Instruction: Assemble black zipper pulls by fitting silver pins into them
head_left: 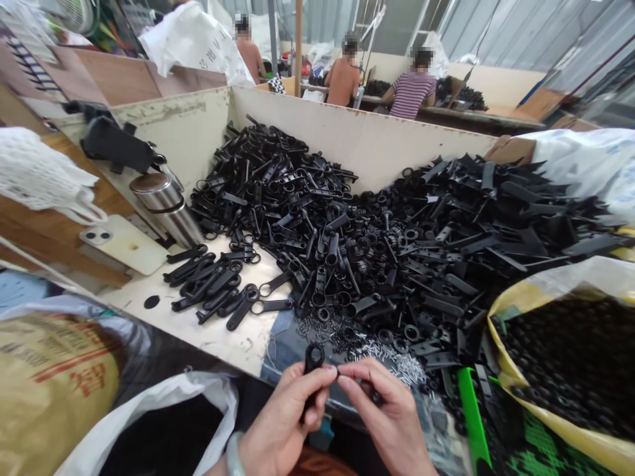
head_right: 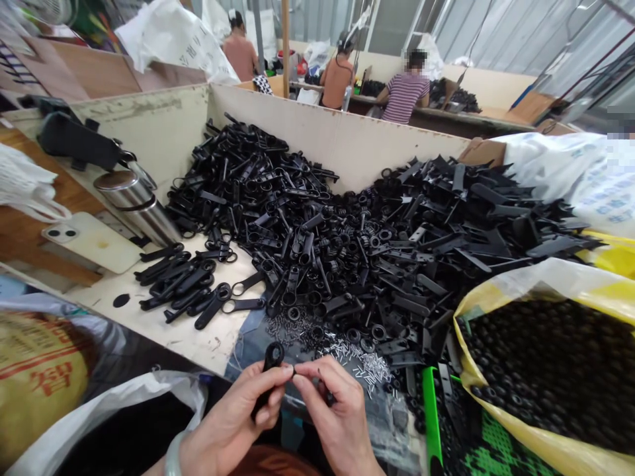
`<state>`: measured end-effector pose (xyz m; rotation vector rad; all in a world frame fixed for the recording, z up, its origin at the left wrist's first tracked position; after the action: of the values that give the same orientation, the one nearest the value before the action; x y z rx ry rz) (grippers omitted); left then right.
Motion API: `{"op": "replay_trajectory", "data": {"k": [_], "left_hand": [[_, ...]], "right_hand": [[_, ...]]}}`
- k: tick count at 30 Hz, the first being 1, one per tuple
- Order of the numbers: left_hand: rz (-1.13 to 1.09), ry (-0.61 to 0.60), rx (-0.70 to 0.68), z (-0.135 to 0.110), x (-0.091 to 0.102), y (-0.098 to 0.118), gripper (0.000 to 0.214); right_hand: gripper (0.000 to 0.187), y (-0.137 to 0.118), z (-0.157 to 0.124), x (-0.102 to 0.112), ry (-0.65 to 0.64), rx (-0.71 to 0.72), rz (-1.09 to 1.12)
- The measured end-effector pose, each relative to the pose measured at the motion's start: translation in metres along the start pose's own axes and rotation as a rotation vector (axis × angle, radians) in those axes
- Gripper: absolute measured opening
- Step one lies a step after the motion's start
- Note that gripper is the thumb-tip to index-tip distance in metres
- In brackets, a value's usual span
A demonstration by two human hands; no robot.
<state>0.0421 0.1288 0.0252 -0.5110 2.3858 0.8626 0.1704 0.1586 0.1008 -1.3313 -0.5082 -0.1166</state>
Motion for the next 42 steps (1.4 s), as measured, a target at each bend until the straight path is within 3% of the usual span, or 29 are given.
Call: {"op": "replay_trajectory", "data": {"k": [5,12,18,21,27,33,37,42], "left_hand": [[-0.087,0.008,0.087,0.004,-0.004,-0.011,0.045],[-0.031,0.027,0.089,0.007,-0.006,-0.018,0.043],[0.006,-0.157,0.099,0.002,-0.026,-0.006,0.024],[0.069,-0.238,0.080,-0.003,-0.030,-0.002,0.035],[0.179,-0.122,0.079,-0.008,-0.016,-0.006,0.073],[0.537,-0.119,-0.042,-0.006,-0.005,0.002,0.044],[0.699,-0.052,-0.094,-0.004,0.002,0.007,0.050],[0.796,-0.055,-0.108,-0.005,-0.006,0.012,0.051]], "right_hand": [[0.010,-0.001,-0.004,0.006,-0.001,0.065,-0.076],[0.008,0.003,-0.007,0.008,-0.021,0.092,-0.114],[0.007,0.012,-0.004,0.018,0.030,0.023,-0.103],[0.006,0.011,-0.003,0.019,0.017,0.033,-0.123],[0.010,-0.006,0.001,0.007,-0.047,0.182,-0.216],[0.008,-0.002,0.004,0.001,-0.073,0.159,-0.249],[0.007,0.007,0.004,0.000,-0.072,0.044,-0.212],[0.011,0.011,0.000,-0.004,-0.056,-0.016,-0.176]]}}
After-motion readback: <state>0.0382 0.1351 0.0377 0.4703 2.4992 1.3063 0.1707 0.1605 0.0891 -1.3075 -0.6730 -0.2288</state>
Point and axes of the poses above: each hand's wrist, its own z-axis towards the middle knuckle, its own x-axis out of the back of the hand, y = z × x, the point moved 9 cm from there along z, towards the middle knuckle, and after that the axes turned 10 degrees about -y, right-handed, at the moved point
